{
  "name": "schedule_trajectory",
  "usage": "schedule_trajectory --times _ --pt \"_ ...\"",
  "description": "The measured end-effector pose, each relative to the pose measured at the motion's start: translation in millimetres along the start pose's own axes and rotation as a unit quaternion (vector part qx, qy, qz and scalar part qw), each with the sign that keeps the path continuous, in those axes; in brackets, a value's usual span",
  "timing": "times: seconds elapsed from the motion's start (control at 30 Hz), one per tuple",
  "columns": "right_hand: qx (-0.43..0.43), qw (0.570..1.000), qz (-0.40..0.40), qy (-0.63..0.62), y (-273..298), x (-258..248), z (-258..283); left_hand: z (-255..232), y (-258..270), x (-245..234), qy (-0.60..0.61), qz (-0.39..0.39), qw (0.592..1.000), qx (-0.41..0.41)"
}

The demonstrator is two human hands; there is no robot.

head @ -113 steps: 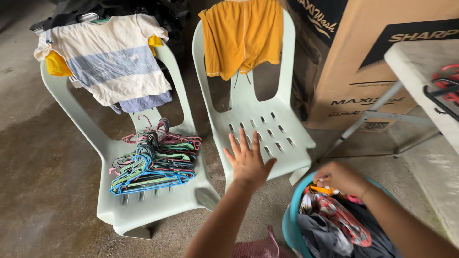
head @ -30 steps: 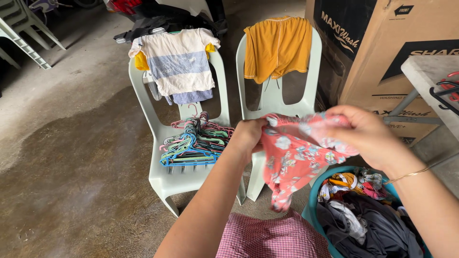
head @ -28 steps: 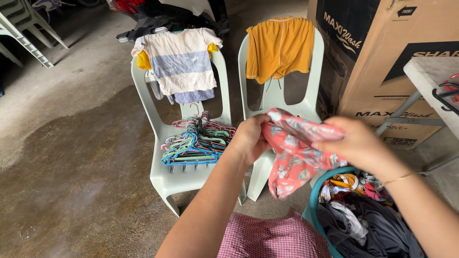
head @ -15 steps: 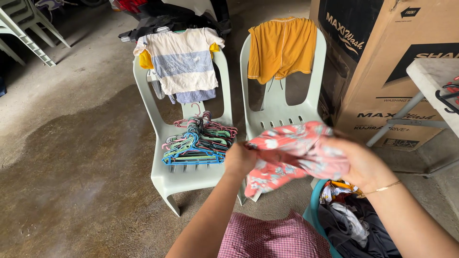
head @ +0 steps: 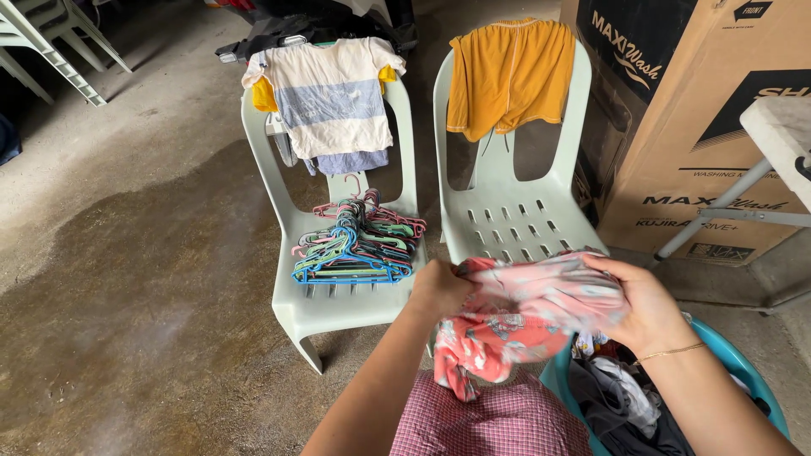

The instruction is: The person takes various pieces of clothing from a blue basin, including shirts, shorts, and pants. They place each item onto a plastic hanger and then set the hanger on a nearby white plastic chair. The person continues this process for several items, organizing them on the chair.

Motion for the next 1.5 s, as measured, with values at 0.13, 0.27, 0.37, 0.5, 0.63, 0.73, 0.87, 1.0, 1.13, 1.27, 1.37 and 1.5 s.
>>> schedule_trajectory --times 0.13,0.27,0.37,0.5,0.63,0.73,0.87,1.0,1.13,1.27,1.37,1.5 --pt "-0.003 0.965 -0.001 0.261 -1 -3 -11 0 -4 17 0.431 0.177 0.867 -0.177" --pt "-0.025 0.844 -0.015 0.535 -18 -28 -33 -19 -6 13 0.698 0.224 0.678 -0.055" --pt "0.008 0.940 -0.045 0.337 -31 -47 -37 -26 7 5 0.624 0.200 0.754 0.032" --pt "-0.040 0.998 -0.033 -0.032 -29 -54 -23 -5 2 11 0.402 0.110 0.909 -0.004" --pt "-0.119 0.963 0.212 -0.116 -6 -32 -19 19 -8 27 0.002 -0.014 0.988 -0.156" --pt "-0.094 0.992 0.076 -0.029 -3 -26 -15 15 -4 39 0.377 0.145 0.881 -0.247" --pt "-0.132 0.967 0.031 0.215 -26 -60 -26 7 -8 39 0.637 0.166 0.727 -0.196" --pt "-0.131 0.958 -0.090 0.239 -48 -89 -51 -12 -11 44 0.758 0.210 0.616 -0.046" --pt "-0.218 0.915 -0.050 0.337 -30 -40 -56 -35 1 28 0.669 0.143 0.728 -0.050" --pt "-0.234 0.860 0.019 0.453 -15 14 -45 -45 3 14 0.507 0.098 0.856 0.032" --pt "-0.154 0.828 0.043 0.537 -23 18 -52 -46 -3 1 0.615 0.054 0.785 0.061" --pt "-0.133 0.763 0.053 0.631 -24 20 -59 -42 7 -33 0.652 0.078 0.754 0.014"
Point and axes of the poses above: each hand's wrist, its own y-axis away from the middle knuckle, its own x-axis out of the palm, z = x × y, the point moved 2 cm from there along -y, towards the middle knuckle, and after that the axes turned 11 degrees about -y, right-handed, at the moved point
